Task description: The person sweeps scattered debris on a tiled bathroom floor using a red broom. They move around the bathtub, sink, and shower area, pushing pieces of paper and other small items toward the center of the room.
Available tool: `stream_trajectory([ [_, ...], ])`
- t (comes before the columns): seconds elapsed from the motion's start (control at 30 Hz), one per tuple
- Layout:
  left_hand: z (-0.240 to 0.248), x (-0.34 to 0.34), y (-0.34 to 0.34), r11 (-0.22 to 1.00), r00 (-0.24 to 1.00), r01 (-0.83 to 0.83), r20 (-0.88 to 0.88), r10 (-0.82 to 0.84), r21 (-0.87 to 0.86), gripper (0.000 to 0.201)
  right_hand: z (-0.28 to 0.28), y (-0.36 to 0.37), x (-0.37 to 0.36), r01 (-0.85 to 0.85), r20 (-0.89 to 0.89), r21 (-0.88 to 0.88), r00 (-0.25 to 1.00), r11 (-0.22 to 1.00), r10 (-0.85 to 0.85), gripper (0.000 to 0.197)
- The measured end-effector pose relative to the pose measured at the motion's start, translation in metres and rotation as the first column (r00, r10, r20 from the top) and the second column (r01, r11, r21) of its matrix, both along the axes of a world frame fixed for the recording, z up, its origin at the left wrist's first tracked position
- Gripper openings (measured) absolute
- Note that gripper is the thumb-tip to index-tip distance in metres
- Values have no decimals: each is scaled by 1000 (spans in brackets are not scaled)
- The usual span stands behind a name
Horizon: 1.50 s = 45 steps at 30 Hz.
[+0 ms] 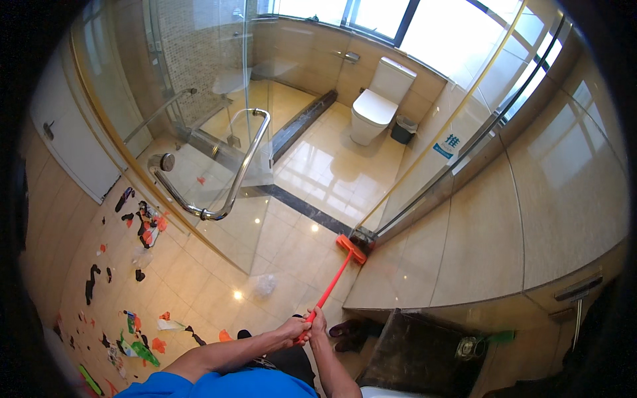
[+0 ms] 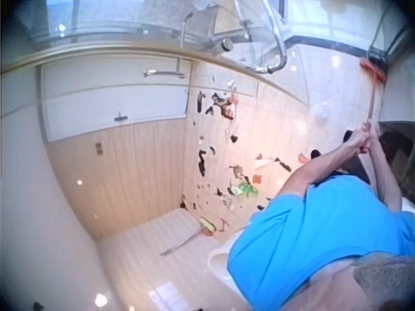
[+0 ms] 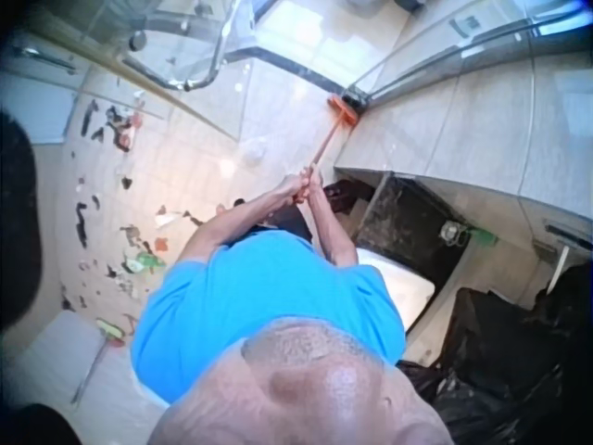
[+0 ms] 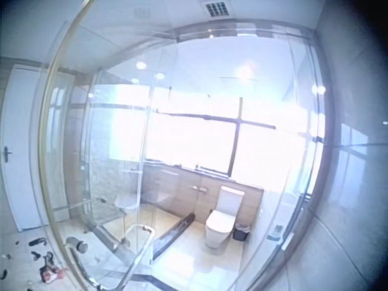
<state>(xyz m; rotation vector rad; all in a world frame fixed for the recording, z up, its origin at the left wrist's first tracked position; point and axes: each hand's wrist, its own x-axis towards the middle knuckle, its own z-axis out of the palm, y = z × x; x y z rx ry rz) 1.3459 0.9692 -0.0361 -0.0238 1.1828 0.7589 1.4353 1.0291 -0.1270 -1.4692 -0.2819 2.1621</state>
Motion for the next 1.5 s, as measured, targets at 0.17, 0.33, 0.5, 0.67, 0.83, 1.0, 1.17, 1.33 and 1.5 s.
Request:
stream_trajectory([
  [0.17, 1, -7, -26, 999, 999, 31, 17, -31, -26, 14, 13, -31, -9, 23, 22, -27, 999, 999, -23, 38],
  [0.33, 28, -20, -71, 995, 996, 53, 72, -47, -89, 14, 32, -85, -14, 43, 4, -49, 999, 998, -43, 38],
  [0.5, 68, -29, -103, 989, 992, 48, 123, -30, -143, 12, 53, -127, -12, 20, -32, -25, 999, 1000, -20, 37],
  [0.67, 52, -30, -100, 994, 989, 38, 148, -23, -104, 10, 49, -121, -17, 14, 10, -27, 1000, 1000, -14, 36],
  [0.83, 52, -31, -62, 996, 994, 33, 105, -23, -89, 12, 34, -80, -23, 68, 13, 0, 998, 998, -68, 36],
  [1.0, 29, -25, -25, 998, 997, -24, 76, 28, -57, 13, 23, -34, -21, 16, 61, 30, 998, 999, -18, 37],
  [1.17, 12, -11, -3, 998, 993, -65, 99, 65, 0, 13, 24, -6, -15, 15, 104, 21, 994, 1000, -17, 38],
  [1.33, 15, -16, -22, 1000, 998, 6, 61, -5, -19, 15, 13, -25, -12, 33, 60, 6, 998, 999, -34, 36],
  [1.5, 36, -41, -62, 997, 997, 50, 64, -46, -59, 14, 32, -72, -28, 80, -38, -58, 996, 995, -83, 32],
])
